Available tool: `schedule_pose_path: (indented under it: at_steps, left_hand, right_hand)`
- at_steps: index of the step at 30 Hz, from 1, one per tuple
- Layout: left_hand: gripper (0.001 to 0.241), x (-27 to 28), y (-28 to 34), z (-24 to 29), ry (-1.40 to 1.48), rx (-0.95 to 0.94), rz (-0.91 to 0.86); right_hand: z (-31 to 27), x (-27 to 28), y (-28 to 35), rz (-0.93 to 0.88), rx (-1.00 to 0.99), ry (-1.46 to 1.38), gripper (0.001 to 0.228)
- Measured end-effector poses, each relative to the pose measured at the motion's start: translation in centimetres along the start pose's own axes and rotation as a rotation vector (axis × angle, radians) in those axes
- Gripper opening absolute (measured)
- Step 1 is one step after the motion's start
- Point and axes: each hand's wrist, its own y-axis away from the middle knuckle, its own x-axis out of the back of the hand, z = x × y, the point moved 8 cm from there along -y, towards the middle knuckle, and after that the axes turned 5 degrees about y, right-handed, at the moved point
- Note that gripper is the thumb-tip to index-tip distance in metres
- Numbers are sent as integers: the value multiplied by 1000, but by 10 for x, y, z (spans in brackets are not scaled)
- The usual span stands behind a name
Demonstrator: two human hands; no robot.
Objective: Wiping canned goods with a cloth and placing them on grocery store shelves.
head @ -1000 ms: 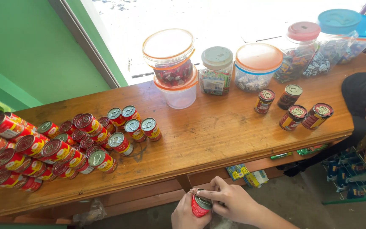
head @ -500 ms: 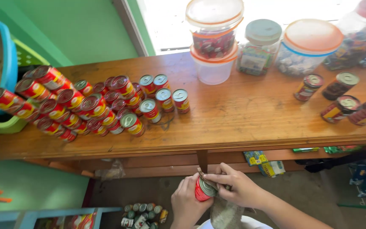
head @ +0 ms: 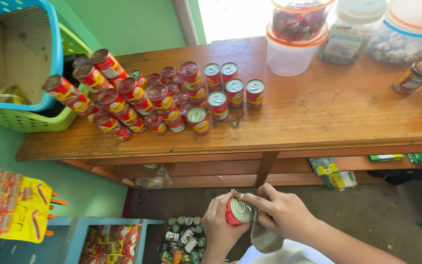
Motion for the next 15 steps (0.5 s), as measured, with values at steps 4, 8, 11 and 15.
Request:
schedule_pose_path:
  at_steps: [4,8,11,15]
  left_hand:
    - [81,51,14,-26,-64,-14,30]
    - [68,99,23,-39,-51,-65,-32]
    - [69,124,25,-65,21,-49,-123]
    - [71,152,61,-76,104,-26,-290]
  right_hand:
    - [-39,-29,-11,-71,-97,-150,61]
    - [-82,-63,-30,-61,-70,-182,58]
    - [-113,-79,-48,-129,65,-226,63]
    - [-163,-92,-39,-283,207,-319,59]
